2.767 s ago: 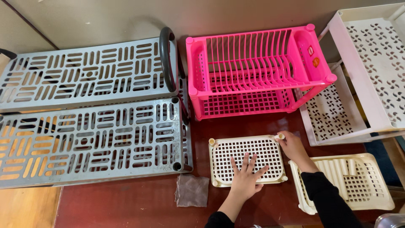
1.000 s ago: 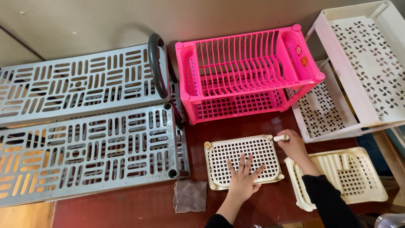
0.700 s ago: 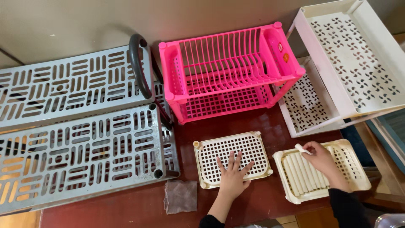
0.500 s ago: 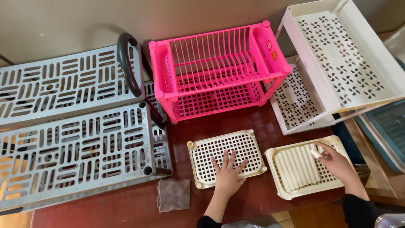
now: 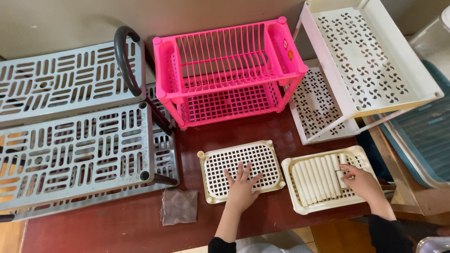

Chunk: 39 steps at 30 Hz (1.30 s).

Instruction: The person assembles a small white plastic basket by inserting four short legs into the base, then places a slatted insert into the basket. The person repeats the leg-insertion process multiple times, removing and reinserting the legs before the clip ends.

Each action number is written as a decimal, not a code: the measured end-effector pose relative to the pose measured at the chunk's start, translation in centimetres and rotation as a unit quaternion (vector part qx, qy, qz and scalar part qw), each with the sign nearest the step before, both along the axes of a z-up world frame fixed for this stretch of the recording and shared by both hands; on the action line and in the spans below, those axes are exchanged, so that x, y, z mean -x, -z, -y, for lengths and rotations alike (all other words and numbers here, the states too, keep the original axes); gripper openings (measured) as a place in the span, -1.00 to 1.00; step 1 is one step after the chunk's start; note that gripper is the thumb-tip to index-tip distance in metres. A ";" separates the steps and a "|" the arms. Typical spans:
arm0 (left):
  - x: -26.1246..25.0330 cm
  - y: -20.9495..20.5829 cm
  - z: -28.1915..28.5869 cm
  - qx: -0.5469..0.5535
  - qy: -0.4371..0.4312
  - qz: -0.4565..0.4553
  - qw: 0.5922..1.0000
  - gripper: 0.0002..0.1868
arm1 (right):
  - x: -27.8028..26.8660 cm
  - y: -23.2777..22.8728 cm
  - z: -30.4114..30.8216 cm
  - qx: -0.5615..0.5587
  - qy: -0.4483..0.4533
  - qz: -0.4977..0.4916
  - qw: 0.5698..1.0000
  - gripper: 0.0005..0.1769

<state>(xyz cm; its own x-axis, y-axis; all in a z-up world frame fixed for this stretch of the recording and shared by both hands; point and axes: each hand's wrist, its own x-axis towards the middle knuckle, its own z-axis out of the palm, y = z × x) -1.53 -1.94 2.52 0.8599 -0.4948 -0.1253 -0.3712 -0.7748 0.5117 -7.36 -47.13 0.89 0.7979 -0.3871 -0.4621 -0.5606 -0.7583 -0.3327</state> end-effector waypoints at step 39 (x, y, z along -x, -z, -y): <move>-9.5 0.8 -11.6 0.291 -0.343 -0.005 0.893 -0.82 | -8.1 0.4 -33.1 0.068 -0.414 0.310 0.853 -0.14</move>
<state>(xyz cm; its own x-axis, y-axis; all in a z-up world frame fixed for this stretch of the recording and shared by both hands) 7.94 9.66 1.75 0.9860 0.1642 -0.0285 0.0960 -0.4197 0.9026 0.71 -13.99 0.46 0.8983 0.4122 0.1521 0.4384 -0.8642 -0.2469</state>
